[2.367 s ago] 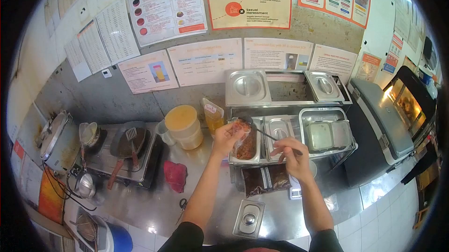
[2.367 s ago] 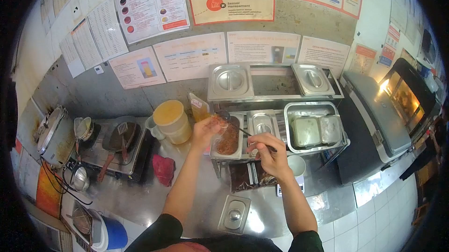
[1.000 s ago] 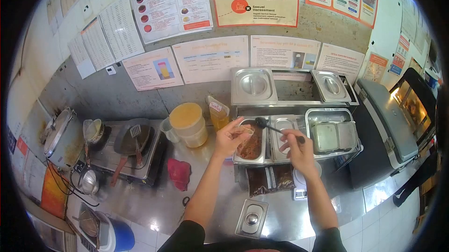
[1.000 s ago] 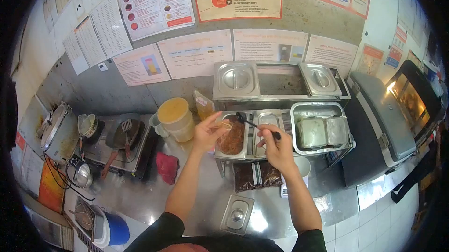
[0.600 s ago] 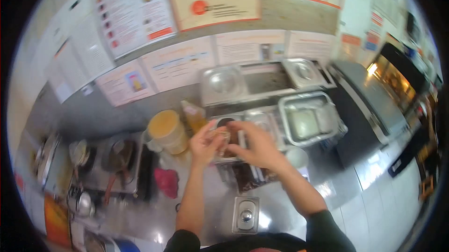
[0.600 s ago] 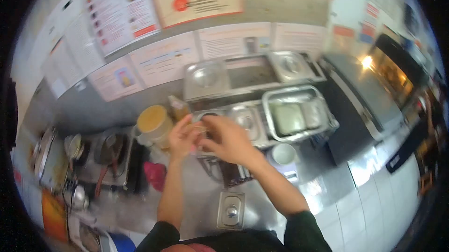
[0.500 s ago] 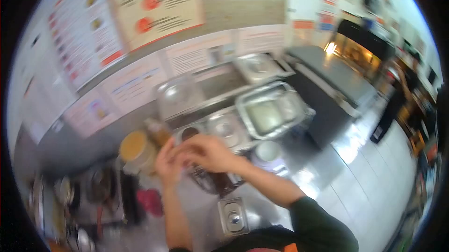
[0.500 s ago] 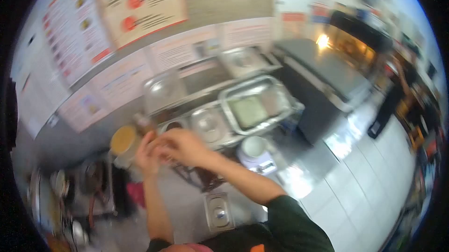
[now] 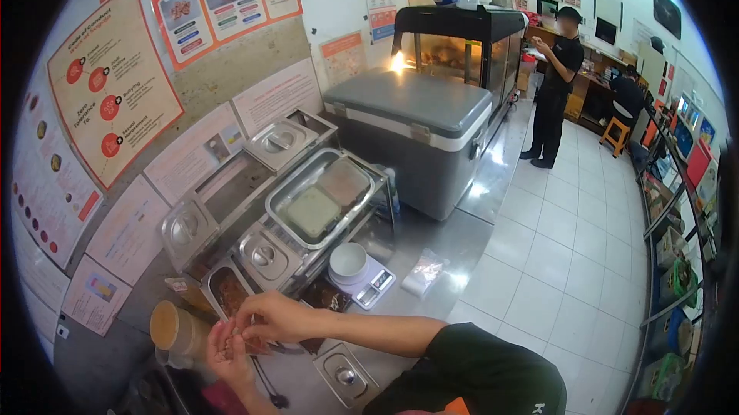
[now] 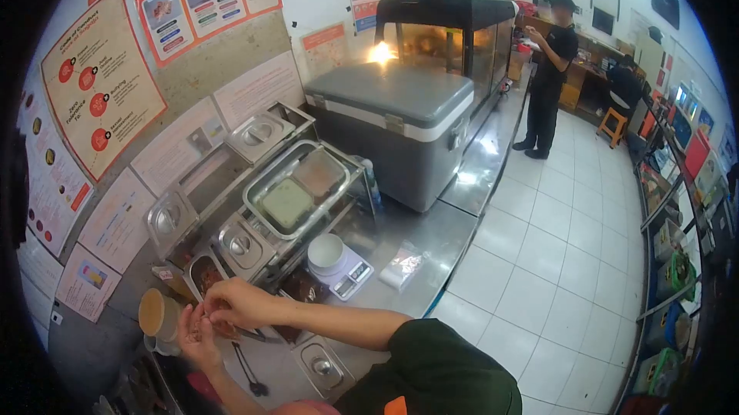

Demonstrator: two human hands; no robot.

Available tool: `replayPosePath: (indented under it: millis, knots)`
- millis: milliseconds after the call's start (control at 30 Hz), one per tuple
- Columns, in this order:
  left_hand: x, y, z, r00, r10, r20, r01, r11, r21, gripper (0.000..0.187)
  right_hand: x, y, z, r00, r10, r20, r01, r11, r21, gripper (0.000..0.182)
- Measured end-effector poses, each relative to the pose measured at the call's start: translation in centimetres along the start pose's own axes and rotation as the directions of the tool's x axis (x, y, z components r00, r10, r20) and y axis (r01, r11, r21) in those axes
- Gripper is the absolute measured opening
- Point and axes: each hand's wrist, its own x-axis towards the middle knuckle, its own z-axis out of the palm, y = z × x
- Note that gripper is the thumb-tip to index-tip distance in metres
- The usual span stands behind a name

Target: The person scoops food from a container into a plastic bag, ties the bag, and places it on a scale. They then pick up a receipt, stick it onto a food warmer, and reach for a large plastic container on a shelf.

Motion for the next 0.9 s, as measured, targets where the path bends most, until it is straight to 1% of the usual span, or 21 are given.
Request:
replayPosePath:
  millis: [67, 133, 167, 200, 233, 267, 300, 333, 367, 400, 467, 500, 567, 600, 667, 700, 767, 800, 833, 867, 900]
  knots:
    - [-0.7, 0.7, 1.0, 0.998, 0.053, 0.018, -0.053, 0.999, 0.007, 0.046, -0.9, 0.3, -0.2, 0.996, -0.061, -0.063, 0.06, 0.998, -0.012, 0.016]
    - [-1.7, 1.1, 1.8, 1.0, -0.005, 0.018, 0.005, 1.0, 0.012, 0.046, -1.9, 0.1, -0.9, 0.995, -0.048, -0.09, 0.044, 0.998, -0.041, 0.014]
    - [-2.2, 0.8, 1.9, 0.999, 0.037, 0.037, -0.04, 0.995, 0.088, 0.045, -2.5, 0.2, -1.1, 0.996, -0.01, -0.088, 0.009, 1.0, -0.01, 0.015]
    - [-2.7, 0.8, 1.9, 0.997, 0.069, 0.045, -0.077, 0.98, 0.184, 0.044, -3.0, 0.5, -1.4, 0.995, -0.034, -0.099, 0.034, 0.999, -0.009, 0.015]
    - [-3.1, 1.7, 3.1, 0.999, 0.042, -0.012, -0.04, 0.983, 0.178, 0.038, -3.7, 0.3, -1.5, 0.989, 0.082, -0.123, -0.076, 0.996, 0.052, 0.014]
    - [-3.5, 1.6, 3.6, 1.0, 0.02, -0.002, -0.019, 0.991, 0.134, 0.038, -4.1, 1.4, -1.5, 0.988, 0.115, -0.1, -0.108, 0.991, 0.074, 0.013]
    - [-3.7, 2.2, 3.9, 0.998, 0.032, 0.045, -0.041, 0.977, 0.208, 0.038, -4.6, 1.6, -1.8, 0.99, 0.114, -0.082, -0.111, 0.993, 0.042, 0.014]
    - [-3.8, 2.4, 4.4, 0.999, 0.033, 0.034, -0.04, 0.978, 0.206, 0.036, -5.1, 2.0, -1.9, 0.984, 0.158, -0.086, -0.15, 0.984, 0.091, 0.013]
    - [-4.2, 2.4, 4.6, 0.999, 0.032, 0.032, -0.038, 0.98, 0.194, 0.035, -5.5, 1.7, -1.9, 0.973, 0.213, -0.085, -0.191, 0.958, 0.215, 0.011]
    - [-4.7, 2.6, 4.7, 1.0, 0.011, -0.022, -0.006, 0.974, 0.228, 0.035, -5.8, 1.3, -1.9, 0.974, 0.223, -0.027, -0.21, 0.946, 0.248, 0.011]
    - [-4.8, 2.8, 4.9, 0.999, 0.049, 0.025, -0.053, 0.977, 0.208, 0.031, -5.8, 1.2, -2.5, 0.982, 0.175, -0.074, -0.169, 0.982, 0.083, 0.008]
    - [-5.0, 2.9, 5.2, 0.999, 0.041, -0.005, -0.039, 0.973, 0.227, 0.031, -6.3, 1.6, -2.6, 0.983, 0.177, -0.042, -0.172, 0.98, 0.102, 0.008]
    - [-5.4, 3.6, 5.0, 0.982, 0.134, 0.131, -0.182, 0.858, 0.481, 0.029, -6.8, 2.2, -2.3, 0.974, 0.223, -0.038, -0.217, 0.968, 0.127, 0.007]
    - [-5.9, 3.7, 5.1, 0.986, 0.138, 0.092, -0.166, 0.837, 0.522, 0.029, -7.2, 2.7, -2.1, 0.979, 0.203, 0.011, -0.202, 0.967, 0.156, 0.007]
    - [-7.0, 3.5, 5.1, 0.956, 0.198, 0.218, -0.286, 0.803, 0.523, 0.028, -8.3, 4.1, -2.0, 0.953, 0.303, 0.01, -0.302, 0.949, 0.091, 0.007]
    - [-8.1, 3.3, 4.2, 0.962, 0.194, 0.194, -0.271, 0.786, 0.557, 0.028, -8.7, 4.7, -1.9, 0.956, 0.29, 0.046, -0.293, 0.949, 0.112, 0.007]
    - [-11.4, 1.0, 2.5, 0.995, 0.091, -0.051, -0.054, 0.867, 0.496, 0.03, -10.2, 5.8, -1.9, 0.943, 0.333, 0.011, -0.331, 0.932, 0.148, 0.008]
    - [-13.0, -0.6, 0.7, 0.981, -0.015, -0.191, 0.12, 0.824, 0.554, 0.03, -10.8, 6.3, -2.1, 0.944, 0.328, 0.021, -0.327, 0.932, 0.157, 0.008]
    - [-14.3, -2.5, -2.1, 0.941, -0.102, -0.323, 0.283, 0.762, 0.583, 0.03, -11.3, 6.8, -2.4, 0.925, 0.38, 0.029, -0.379, 0.908, 0.18, 0.008]
    - [-15.3, -4.9, -4.9, 0.882, -0.164, -0.441, 0.428, 0.668, 0.609, 0.032, -12.0, 7.2, -2.7, 0.899, 0.435, 0.038, -0.434, 0.879, 0.2, 0.008]
    - [-16.1, -7.4, -7.6, 0.804, -0.205, -0.558, 0.565, 0.559, 0.607, 0.034, -12.7, 8.1, -2.8, 0.891, 0.453, 0.04, -0.45, 0.867, 0.212, 0.007]
